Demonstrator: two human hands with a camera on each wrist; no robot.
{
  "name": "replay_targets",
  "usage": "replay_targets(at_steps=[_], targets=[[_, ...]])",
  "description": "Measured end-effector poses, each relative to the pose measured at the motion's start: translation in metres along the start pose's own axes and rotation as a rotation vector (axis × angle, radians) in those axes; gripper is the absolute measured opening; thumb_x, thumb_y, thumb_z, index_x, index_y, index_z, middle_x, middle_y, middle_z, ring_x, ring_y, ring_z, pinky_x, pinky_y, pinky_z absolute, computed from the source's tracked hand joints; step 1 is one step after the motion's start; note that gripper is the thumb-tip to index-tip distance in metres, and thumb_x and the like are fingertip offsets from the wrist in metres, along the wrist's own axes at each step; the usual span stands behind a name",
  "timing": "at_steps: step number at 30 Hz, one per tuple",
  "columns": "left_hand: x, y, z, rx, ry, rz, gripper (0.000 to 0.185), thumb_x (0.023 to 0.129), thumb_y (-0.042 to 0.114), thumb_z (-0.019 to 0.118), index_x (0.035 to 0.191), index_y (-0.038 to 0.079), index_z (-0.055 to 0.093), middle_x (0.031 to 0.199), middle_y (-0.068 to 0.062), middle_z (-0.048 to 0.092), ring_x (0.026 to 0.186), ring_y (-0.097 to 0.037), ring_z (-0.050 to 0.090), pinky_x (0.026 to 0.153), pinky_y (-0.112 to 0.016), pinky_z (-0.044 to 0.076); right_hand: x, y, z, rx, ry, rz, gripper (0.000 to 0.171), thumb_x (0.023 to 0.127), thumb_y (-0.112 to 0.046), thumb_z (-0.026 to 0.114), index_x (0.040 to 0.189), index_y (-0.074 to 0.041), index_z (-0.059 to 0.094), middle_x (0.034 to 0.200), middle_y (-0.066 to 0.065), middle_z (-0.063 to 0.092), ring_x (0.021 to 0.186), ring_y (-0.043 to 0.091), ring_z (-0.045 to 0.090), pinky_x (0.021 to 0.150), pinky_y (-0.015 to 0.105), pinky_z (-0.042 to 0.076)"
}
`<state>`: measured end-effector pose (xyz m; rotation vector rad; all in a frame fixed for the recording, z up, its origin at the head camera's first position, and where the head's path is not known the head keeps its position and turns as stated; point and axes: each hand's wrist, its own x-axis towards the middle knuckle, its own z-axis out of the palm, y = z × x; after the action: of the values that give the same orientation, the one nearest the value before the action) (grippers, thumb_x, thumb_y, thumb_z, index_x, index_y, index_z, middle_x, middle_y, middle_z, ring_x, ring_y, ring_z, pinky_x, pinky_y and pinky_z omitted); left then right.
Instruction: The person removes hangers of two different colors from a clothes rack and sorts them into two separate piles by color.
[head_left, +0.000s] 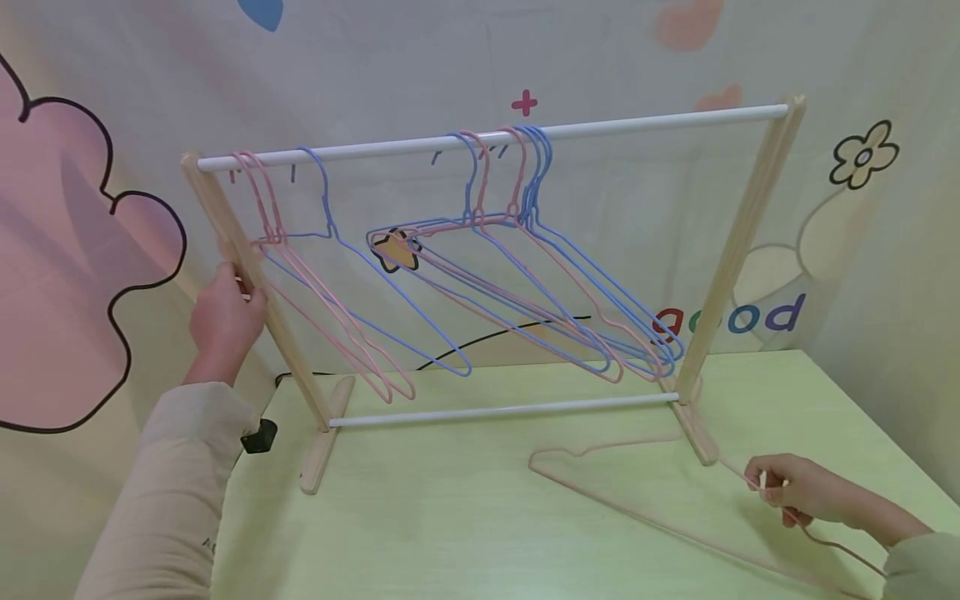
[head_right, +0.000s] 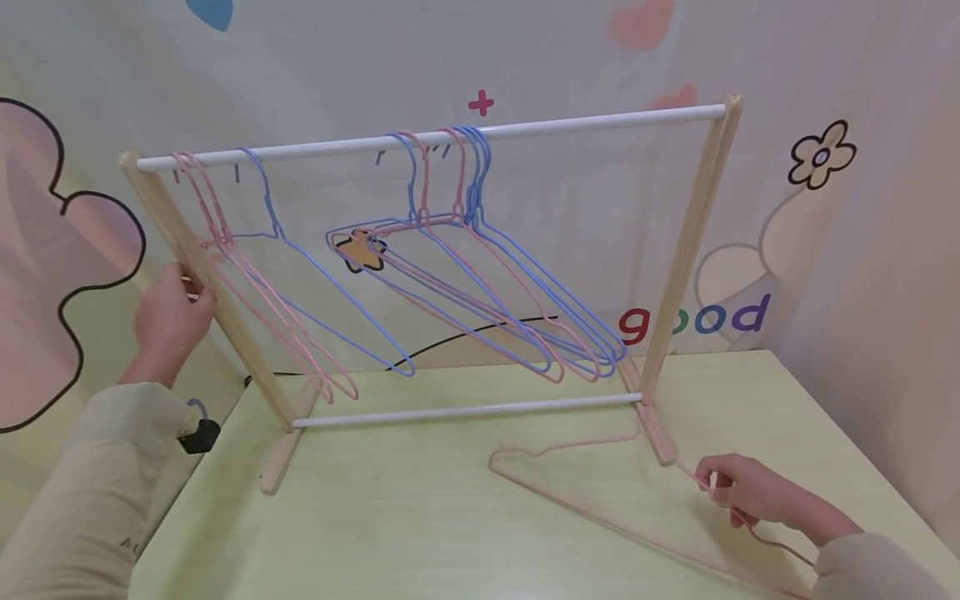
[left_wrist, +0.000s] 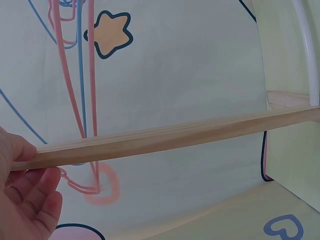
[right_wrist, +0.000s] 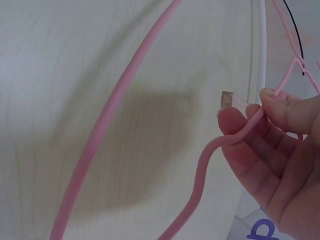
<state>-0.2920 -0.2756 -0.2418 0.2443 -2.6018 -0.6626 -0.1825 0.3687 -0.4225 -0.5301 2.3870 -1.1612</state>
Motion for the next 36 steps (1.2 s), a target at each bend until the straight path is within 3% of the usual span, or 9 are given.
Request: replay_targets(at_steps=[16, 21, 27, 36], targets=[[0.0, -0.002, 0.002, 0.031, 0.036, 0.013, 0.027, 0.088, 0.021, 0.039, 0.104, 0.0, 0.041, 0.103, -0.023, 0.054, 0.086, -0.04, 0.052, 0.063, -0.047, 0.039, 0.01, 0.022, 0.011, -0.139, 0.035, 0.117, 0.009, 0.081, 0.002, 0.045, 0.079, -0.006, 0.049, 0.059, -0.001, 0.043, 0.042, 0.005, 0.042, 0.037, 0.016, 0.032], [0.0, -0.001, 0.002, 0.033, 0.031, 0.009, 0.028, 0.089, 0.022, 0.039, 0.105, -0.001, 0.041, 0.104, -0.024, 0.054, 0.086, -0.04, 0.052, 0.063, -0.047, 0.039, 0.014, 0.03, 0.011, -0.175, 0.056, 0.061, 0.009, 0.079, 0.002, 0.049, 0.079, -0.006, 0.054, 0.055, -0.005, 0.043, 0.04, 0.001, 0.037, 0.037, 0.015, 0.031], [0.0, -0.001, 0.002, 0.031, 0.026, 0.006, 0.029, 0.089, 0.022, 0.039, 0.106, -0.001, 0.041, 0.105, -0.024, 0.054, 0.087, -0.04, 0.052, 0.064, -0.047, 0.04, 0.016, 0.034, 0.01, -0.206, 0.095, 0.049, 0.008, 0.077, -0.001, 0.053, 0.081, -0.003, 0.059, 0.056, -0.005, 0.045, 0.041, 0.0, 0.037, 0.037, 0.016, 0.033], [0.0, 0.0, 0.002, 0.029, 0.033, 0.004, 0.028, 0.088, 0.021, 0.04, 0.106, -0.001, 0.041, 0.105, -0.023, 0.054, 0.087, -0.039, 0.052, 0.063, -0.046, 0.039, 0.02, 0.026, 0.005, -0.18, 0.114, 0.115, 0.015, 0.078, -0.003, 0.055, 0.092, 0.001, 0.058, 0.064, 0.001, 0.047, 0.048, 0.005, 0.041, 0.04, 0.017, 0.034]])
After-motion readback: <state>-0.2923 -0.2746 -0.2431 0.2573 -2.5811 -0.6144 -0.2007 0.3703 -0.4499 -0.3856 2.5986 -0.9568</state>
